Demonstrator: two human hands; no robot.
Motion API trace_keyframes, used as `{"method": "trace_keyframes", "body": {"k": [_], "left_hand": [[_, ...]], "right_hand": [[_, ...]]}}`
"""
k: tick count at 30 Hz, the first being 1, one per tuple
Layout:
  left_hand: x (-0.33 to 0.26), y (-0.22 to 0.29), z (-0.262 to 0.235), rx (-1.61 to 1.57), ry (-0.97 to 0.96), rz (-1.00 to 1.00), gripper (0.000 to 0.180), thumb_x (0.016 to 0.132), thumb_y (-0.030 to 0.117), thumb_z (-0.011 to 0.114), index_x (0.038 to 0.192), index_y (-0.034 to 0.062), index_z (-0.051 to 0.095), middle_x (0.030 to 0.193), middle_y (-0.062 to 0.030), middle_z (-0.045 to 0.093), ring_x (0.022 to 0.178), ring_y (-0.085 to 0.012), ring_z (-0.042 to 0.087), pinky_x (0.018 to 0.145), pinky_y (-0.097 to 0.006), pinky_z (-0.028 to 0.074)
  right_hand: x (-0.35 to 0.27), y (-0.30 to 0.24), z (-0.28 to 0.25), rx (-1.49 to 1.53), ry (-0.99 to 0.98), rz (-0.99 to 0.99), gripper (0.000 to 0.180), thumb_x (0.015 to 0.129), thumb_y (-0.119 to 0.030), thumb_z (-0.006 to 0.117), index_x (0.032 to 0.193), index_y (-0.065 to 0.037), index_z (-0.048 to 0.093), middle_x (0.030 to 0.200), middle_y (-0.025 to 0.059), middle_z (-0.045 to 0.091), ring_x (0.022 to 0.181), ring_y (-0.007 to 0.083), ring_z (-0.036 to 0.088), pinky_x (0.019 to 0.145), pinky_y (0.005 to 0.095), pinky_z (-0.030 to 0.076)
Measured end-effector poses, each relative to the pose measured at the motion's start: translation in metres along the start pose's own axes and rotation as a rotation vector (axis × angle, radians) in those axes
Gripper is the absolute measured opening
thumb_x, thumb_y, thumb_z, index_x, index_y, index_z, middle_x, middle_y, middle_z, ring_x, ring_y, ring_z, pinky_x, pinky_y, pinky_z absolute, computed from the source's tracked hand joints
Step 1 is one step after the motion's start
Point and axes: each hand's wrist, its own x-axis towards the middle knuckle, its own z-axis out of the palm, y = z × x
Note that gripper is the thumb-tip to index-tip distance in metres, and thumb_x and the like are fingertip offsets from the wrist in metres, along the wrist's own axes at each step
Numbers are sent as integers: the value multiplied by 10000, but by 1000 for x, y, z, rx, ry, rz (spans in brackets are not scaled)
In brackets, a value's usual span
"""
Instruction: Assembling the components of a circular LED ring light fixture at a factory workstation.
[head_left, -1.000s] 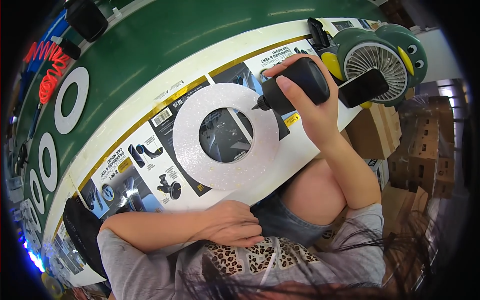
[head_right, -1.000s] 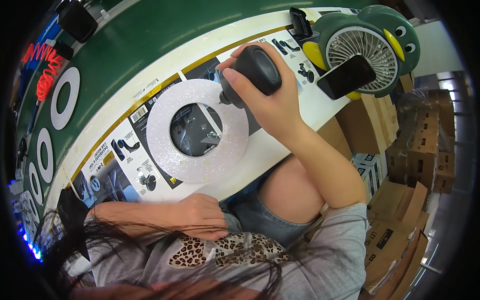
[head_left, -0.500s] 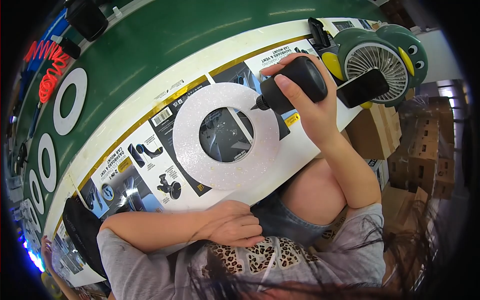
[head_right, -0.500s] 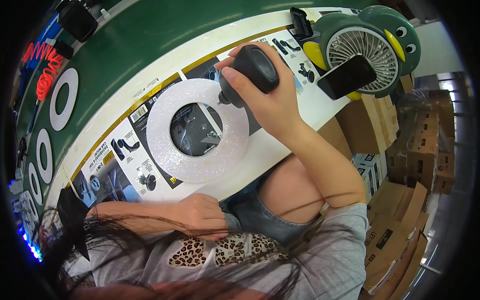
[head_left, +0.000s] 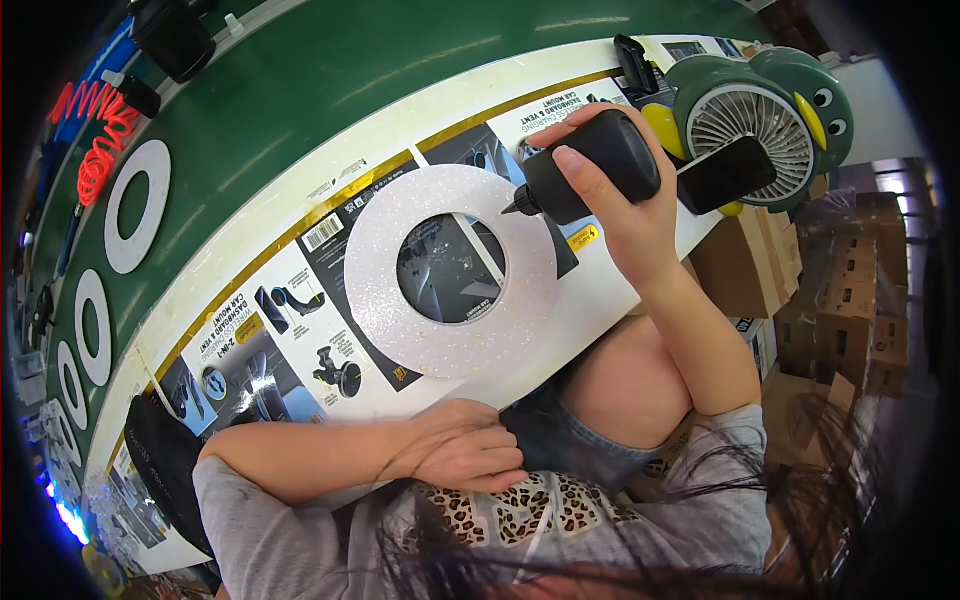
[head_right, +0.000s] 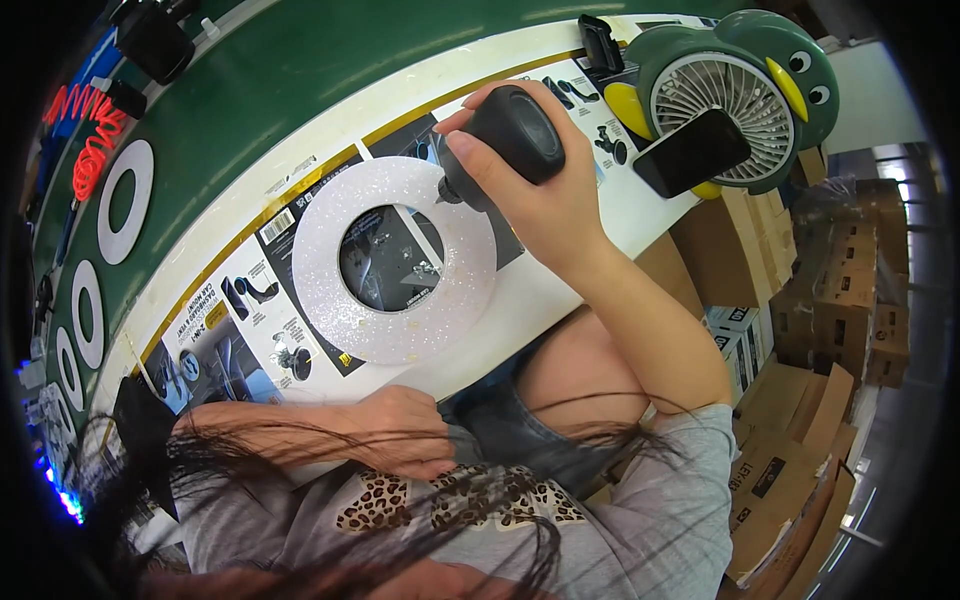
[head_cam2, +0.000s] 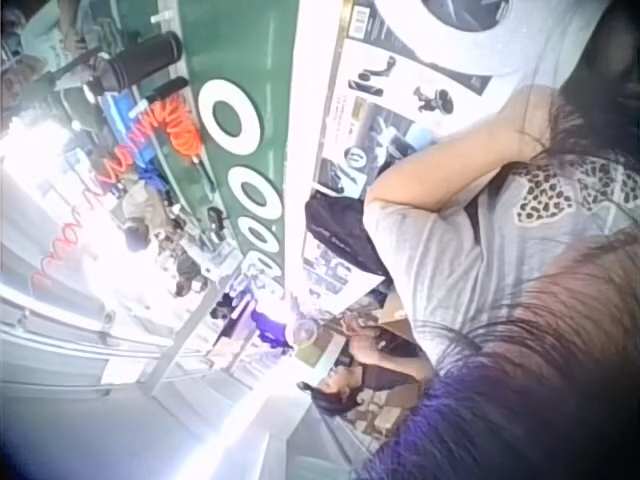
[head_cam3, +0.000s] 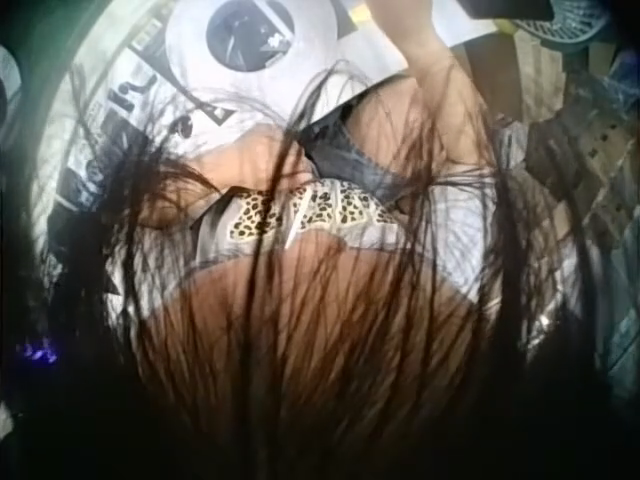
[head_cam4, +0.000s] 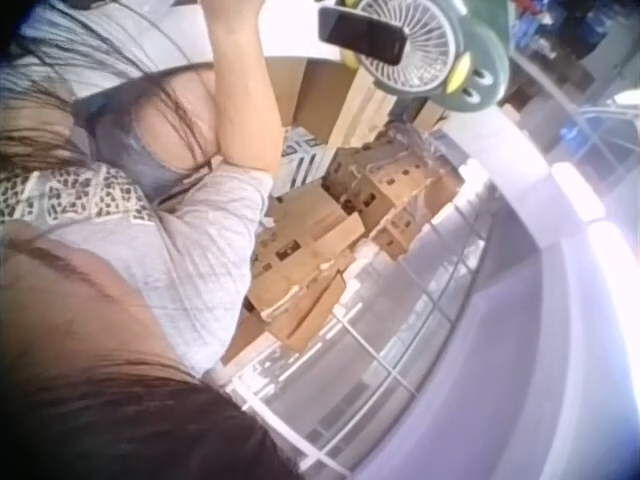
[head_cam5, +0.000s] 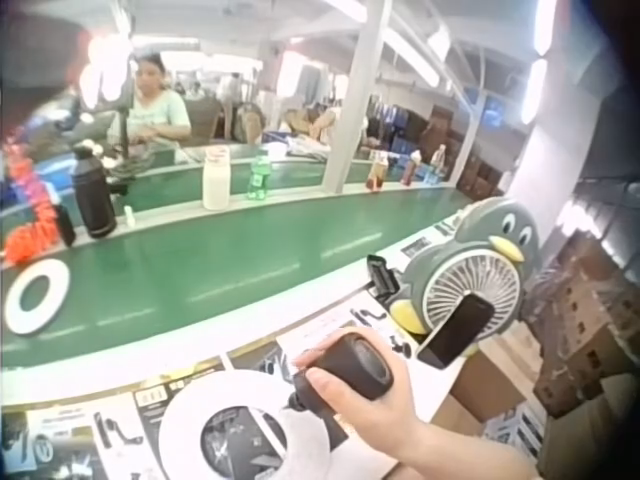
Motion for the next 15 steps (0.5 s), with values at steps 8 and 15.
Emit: {"method": "trace_keyframes", "body": {"k": [8,15], "left_hand": [[0,1,2,-90,13,-23,292,857,210,669,673,98,473,635,-55,432,553,-237,490,543,-339,418],[0,-1,2,-24,-3,-6,265,851,220,673,685,100,505,631,-57,429,555,-238,487,531,-343,412]], "right_hand": [[3,0,-8,-14,83,24,225,879,-73,650,1077,-20,558,972,114,698,905,132,635,809,265,519],[4,2,-10,-14,115,42,229,897,-99,645,1092,-26,551,995,121,703,865,116,639,756,246,540]]}}
